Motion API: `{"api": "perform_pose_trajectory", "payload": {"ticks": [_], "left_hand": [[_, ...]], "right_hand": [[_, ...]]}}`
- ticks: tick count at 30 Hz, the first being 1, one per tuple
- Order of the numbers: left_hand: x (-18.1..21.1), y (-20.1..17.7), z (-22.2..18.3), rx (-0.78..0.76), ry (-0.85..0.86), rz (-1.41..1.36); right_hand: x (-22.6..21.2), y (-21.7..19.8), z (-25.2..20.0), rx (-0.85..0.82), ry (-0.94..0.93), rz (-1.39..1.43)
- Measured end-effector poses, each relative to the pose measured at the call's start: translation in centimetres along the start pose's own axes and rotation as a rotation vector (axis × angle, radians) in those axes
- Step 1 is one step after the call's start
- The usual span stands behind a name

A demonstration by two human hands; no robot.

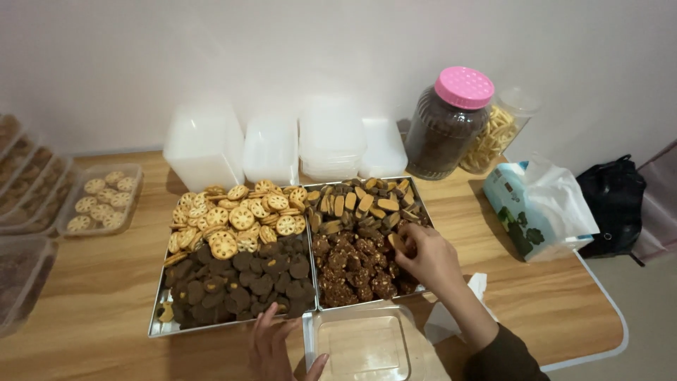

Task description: Picking up cookies from a large tray and arranging them into a smaller plastic container.

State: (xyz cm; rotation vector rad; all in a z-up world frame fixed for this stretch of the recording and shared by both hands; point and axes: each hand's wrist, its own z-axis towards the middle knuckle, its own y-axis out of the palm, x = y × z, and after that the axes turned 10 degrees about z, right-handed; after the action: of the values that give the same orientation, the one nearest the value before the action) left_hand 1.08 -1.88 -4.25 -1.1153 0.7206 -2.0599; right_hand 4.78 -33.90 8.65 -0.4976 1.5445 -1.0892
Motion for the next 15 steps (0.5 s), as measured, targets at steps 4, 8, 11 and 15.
{"api": "perform_pose_trajectory", "payload": {"ticks": [4,8,11,15], "left_hand": [[-0.8,1.3,-0.4,-0.027,-0.022,0.024],[-0.2,1.1,-0.3,0.031,0.012,0.043],[-0.5,0.8,-0.2,0.021,0.052,0.08],[-2.8,2.4,-0.2,-0.006,0.119,0.101]], "right_hand": [[-2.0,-3.0,-0.2,-0.02,0.128,0.01],[-1.8,-4.7,2.7,0.101,0.096,0.207],[-2.1,-5.0,5.4,0.119,-0.051,0.199],[-2.4,-3.9,8.4,0.019,-0.196,0.033]]}}
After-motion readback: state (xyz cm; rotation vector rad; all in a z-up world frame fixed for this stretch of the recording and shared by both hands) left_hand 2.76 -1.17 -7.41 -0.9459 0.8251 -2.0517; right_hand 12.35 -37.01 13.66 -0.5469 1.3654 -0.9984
